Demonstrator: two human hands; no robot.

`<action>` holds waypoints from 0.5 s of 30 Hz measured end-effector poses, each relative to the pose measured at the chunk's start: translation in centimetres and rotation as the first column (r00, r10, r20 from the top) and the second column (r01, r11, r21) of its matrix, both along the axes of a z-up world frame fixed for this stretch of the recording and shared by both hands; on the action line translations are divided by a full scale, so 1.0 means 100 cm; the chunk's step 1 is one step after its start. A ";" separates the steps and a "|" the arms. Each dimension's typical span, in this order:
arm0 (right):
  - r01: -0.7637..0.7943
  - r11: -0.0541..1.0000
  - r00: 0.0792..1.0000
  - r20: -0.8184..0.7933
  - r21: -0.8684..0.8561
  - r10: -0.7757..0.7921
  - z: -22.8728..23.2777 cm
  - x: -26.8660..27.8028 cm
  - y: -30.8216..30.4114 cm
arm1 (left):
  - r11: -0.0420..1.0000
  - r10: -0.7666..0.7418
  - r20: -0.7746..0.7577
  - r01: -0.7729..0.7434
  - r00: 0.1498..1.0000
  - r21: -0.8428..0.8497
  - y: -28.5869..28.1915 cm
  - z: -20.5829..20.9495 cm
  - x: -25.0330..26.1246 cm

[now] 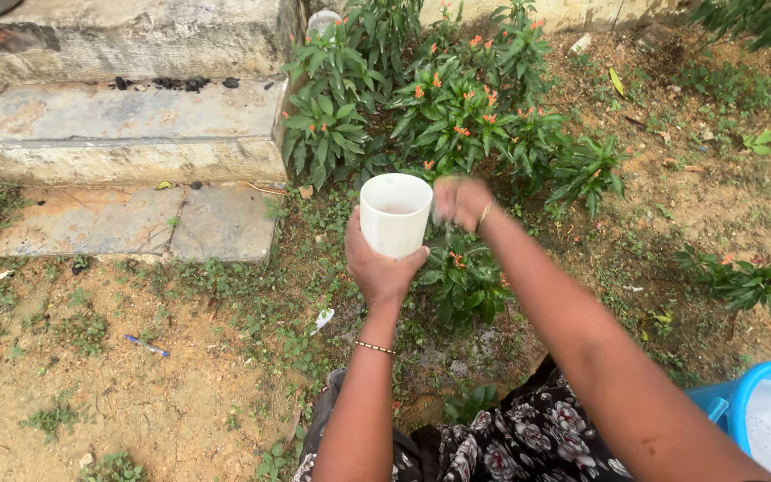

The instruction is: The person washes a white plastic cup by dipping it into a bucket of soapy water and rubbing the surface with their hands.

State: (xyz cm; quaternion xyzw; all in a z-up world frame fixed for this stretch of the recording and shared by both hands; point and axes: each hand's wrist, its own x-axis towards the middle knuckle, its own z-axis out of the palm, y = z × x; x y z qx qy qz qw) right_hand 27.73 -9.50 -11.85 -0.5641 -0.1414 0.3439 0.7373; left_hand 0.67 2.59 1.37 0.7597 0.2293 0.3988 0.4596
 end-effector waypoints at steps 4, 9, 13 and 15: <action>0.353 0.932 0.934 0.085 -0.085 -0.346 0.100 0.051 0.011 | 1.000 -0.002 -0.039 0.001 0.999 -0.007 0.003 0.002 -0.003; 0.288 0.957 0.932 0.219 0.042 -0.290 0.142 0.022 -0.021 | 1.000 0.003 -0.041 -0.003 0.999 0.005 0.010 0.002 -0.009; 0.315 0.863 0.924 0.334 -0.395 -0.184 0.075 0.006 -0.055 | 0.999 0.017 -0.097 -0.013 0.995 0.043 0.014 0.005 -0.015; 0.274 0.702 0.926 0.376 -0.657 -0.009 0.023 -0.004 -0.077 | 0.999 0.026 -0.127 -0.022 0.992 0.036 0.015 0.004 -0.018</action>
